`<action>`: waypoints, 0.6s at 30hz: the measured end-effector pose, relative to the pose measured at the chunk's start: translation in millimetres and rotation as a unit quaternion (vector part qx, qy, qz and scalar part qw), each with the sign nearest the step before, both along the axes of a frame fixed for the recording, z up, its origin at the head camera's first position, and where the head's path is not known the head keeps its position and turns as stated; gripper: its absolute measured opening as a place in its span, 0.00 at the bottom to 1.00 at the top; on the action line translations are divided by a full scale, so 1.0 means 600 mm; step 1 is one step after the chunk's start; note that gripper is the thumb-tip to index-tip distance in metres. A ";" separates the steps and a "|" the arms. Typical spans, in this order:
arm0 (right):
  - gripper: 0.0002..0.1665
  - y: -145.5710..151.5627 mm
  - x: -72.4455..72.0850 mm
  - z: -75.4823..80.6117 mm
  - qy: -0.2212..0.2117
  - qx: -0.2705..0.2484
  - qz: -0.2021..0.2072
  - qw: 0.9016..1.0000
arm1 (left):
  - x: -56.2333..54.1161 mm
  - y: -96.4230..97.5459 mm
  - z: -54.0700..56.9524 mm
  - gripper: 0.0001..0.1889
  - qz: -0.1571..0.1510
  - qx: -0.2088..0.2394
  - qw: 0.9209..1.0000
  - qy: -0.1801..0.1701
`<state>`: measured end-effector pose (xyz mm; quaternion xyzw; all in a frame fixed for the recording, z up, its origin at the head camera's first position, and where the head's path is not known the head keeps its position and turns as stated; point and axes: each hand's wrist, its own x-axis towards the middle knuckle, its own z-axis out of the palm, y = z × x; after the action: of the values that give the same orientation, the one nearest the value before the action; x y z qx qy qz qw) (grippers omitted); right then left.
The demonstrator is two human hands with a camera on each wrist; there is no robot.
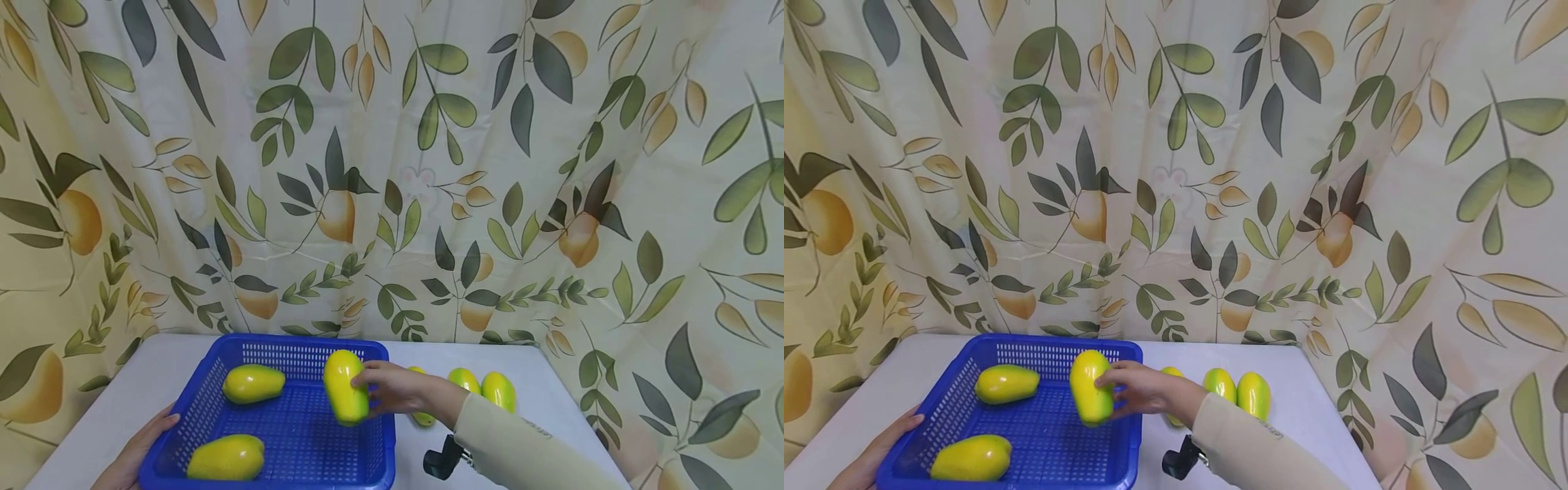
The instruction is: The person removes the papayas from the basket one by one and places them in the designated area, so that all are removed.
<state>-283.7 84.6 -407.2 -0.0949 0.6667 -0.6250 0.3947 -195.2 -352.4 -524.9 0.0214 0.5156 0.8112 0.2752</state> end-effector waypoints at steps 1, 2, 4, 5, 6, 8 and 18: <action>0.37 0.003 0.000 0.001 -0.005 0.002 -0.003 1.000 | 0.000 0.000 0.000 0.24 0.001 0.001 1.000 0.001; 0.36 0.006 0.000 0.002 -0.011 0.002 -0.005 1.000 | 0.000 0.000 0.001 0.24 0.002 -0.005 1.000 -0.003; 0.35 0.011 0.001 0.003 -0.020 0.001 -0.007 1.000 | 0.000 0.000 0.001 0.23 0.003 -0.013 1.000 -0.007; 0.35 0.015 0.001 0.004 -0.023 0.000 -0.006 1.000 | 0.000 -0.001 0.000 0.23 0.002 -0.016 1.000 -0.007; 0.34 0.017 0.001 0.004 -0.028 -0.003 -0.004 1.000 | -0.001 -0.001 -0.001 0.22 0.001 -0.019 1.000 -0.008; 0.34 0.022 0.000 0.005 -0.036 -0.006 -0.003 0.999 | -0.001 -0.002 -0.003 0.21 0.004 -0.028 1.000 -0.007; 0.33 0.047 -0.002 0.011 -0.046 0.007 -0.001 0.999 | -0.003 -0.003 -0.004 0.12 0.023 -0.067 0.997 -0.010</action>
<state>-284.7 112.9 -400.8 -0.0630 0.6522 -0.6245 0.4250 -197.1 -354.4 -527.3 -0.0175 0.5659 0.7815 0.2623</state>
